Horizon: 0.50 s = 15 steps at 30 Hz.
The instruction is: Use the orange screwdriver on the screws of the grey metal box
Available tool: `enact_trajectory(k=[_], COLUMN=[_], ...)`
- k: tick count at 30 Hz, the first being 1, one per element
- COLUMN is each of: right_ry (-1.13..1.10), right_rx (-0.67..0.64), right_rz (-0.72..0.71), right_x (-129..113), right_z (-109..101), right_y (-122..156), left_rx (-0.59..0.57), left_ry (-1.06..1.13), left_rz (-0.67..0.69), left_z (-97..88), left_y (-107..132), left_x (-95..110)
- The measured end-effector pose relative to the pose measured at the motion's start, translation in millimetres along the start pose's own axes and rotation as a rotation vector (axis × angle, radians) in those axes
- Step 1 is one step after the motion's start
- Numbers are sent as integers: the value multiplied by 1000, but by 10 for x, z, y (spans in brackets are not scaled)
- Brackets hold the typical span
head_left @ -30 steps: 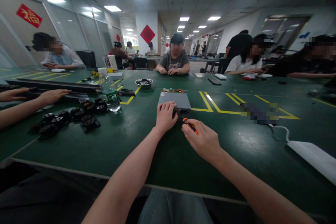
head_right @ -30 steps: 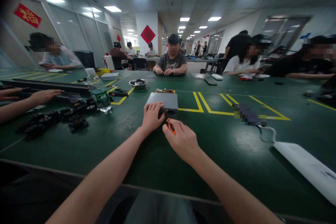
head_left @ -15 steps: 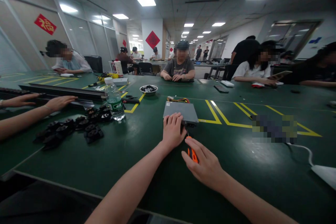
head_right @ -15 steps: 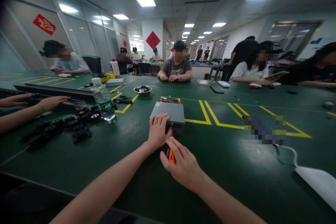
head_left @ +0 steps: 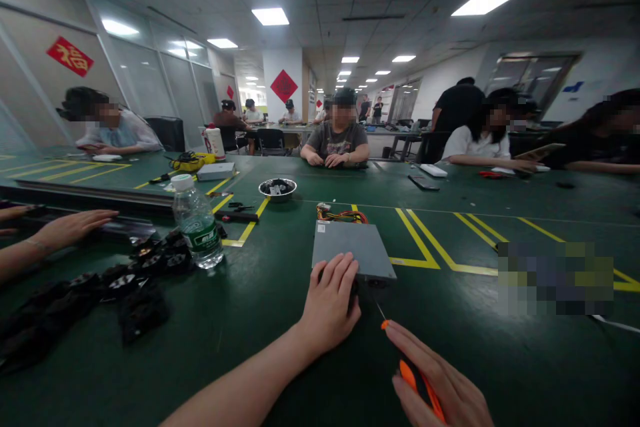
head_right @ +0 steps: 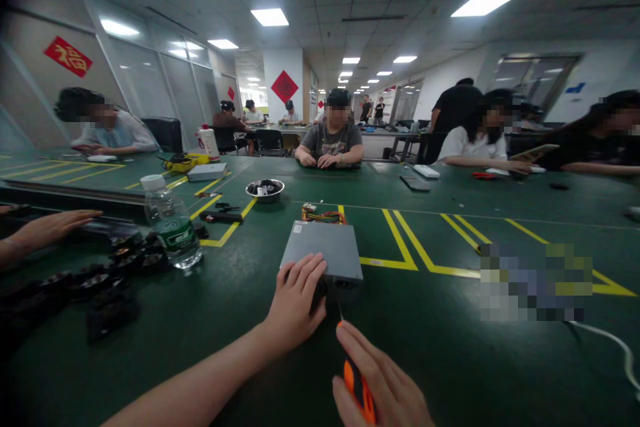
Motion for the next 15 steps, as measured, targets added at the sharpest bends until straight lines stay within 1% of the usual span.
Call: enact_trajectory(k=[4, 7, 9, 12, 15], right_ry=[55, 69, 89, 60, 24], right_rx=[-38, -45, -6, 4, 36], right_rz=[-10, -12, -16, -45, -57], right_x=[0, 4, -1, -24, -74], right_z=[-2, 28, 40, 58, -1], right_y=[21, 79, 114, 144, 128], left_rx=[-24, -13, -2, 17, 19], left_ry=[-24, -32, -30, -26, -42], left_rz=[-11, -15, -13, -20, -19], left_z=[-5, -28, -52, -107, -183], left_y=[0, -2, -1, 13, 72], left_x=[-4, 4, 16, 33, 57])
Point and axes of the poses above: each hand's wrist, its own y-axis away from the middle knuckle, its own z-axis out of the palm, x = y × z, the point moved 4 cm from there along -y, towards the middle knuckle, and after that the axes turned 7 degrees about -z, right-handed, at the moved point
